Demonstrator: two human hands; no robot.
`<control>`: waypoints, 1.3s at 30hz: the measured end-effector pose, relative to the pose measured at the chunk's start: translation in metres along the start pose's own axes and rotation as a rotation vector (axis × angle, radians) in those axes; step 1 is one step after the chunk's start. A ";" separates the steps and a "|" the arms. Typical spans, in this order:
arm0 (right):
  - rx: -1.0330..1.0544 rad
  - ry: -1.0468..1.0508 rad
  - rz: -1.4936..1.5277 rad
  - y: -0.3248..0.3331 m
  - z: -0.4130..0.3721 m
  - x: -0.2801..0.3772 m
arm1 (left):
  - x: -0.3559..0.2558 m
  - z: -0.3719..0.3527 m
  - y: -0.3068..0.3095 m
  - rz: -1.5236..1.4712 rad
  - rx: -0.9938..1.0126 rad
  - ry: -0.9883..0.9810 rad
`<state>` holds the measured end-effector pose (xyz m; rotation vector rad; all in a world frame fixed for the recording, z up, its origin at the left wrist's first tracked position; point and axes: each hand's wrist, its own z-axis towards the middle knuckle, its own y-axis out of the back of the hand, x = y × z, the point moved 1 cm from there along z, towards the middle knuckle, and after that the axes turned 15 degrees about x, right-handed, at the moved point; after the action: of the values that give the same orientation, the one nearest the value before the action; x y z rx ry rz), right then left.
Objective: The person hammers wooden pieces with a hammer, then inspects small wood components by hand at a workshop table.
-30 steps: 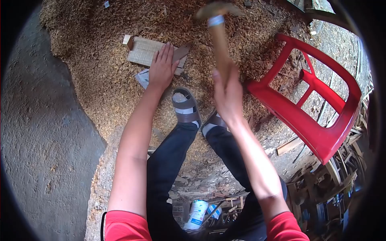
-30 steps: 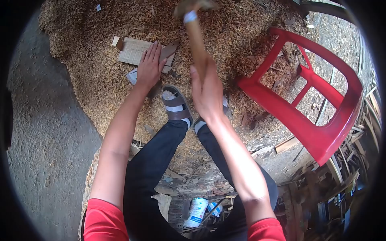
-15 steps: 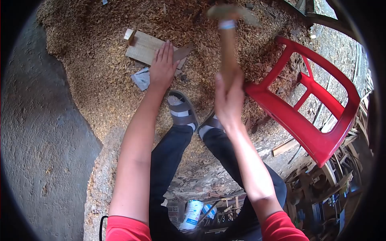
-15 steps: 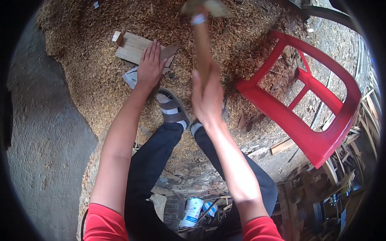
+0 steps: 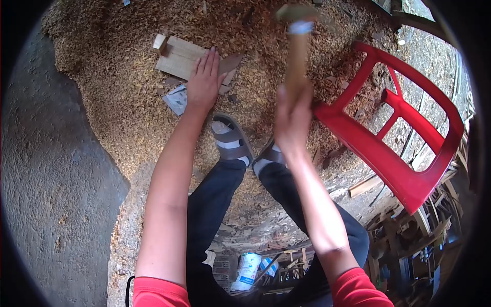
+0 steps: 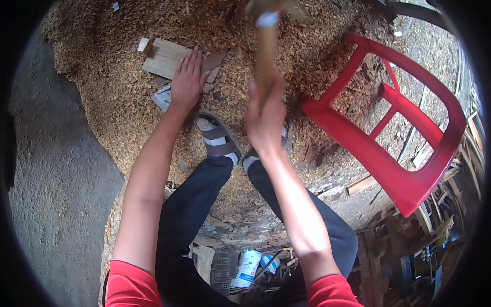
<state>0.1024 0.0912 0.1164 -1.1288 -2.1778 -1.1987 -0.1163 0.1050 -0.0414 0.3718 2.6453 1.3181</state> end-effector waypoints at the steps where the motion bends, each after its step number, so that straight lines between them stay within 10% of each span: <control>1: -0.086 0.021 0.155 0.010 0.003 0.013 | -0.002 -0.002 0.000 0.006 0.004 -0.004; 6: -0.459 0.144 0.190 -0.025 0.022 0.006 | 0.003 0.002 -0.001 -0.024 -0.030 -0.029; 11: 0.445 -0.281 0.009 -0.039 -0.010 -0.049 | 0.008 0.003 -0.001 0.045 0.000 -0.105; 15: 0.271 -0.324 0.129 0.025 -0.049 -0.036 | 0.012 -0.002 0.000 -0.123 -0.086 -0.115; 18: -0.008 -0.024 -0.070 0.053 -0.080 -0.046 | -0.007 -0.023 0.077 -0.625 0.337 0.073; 27: 0.286 -0.375 0.158 0.096 -0.091 -0.034 | -0.038 -0.046 0.051 -0.125 0.243 -0.089; 39: 0.213 -0.504 0.149 0.093 -0.109 -0.056 | -0.088 -0.043 0.058 -0.296 0.163 -0.250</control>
<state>0.2072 0.0020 0.1855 -1.5931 -2.4457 -0.6438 -0.0346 0.0804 0.0342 0.1446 2.4835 0.9072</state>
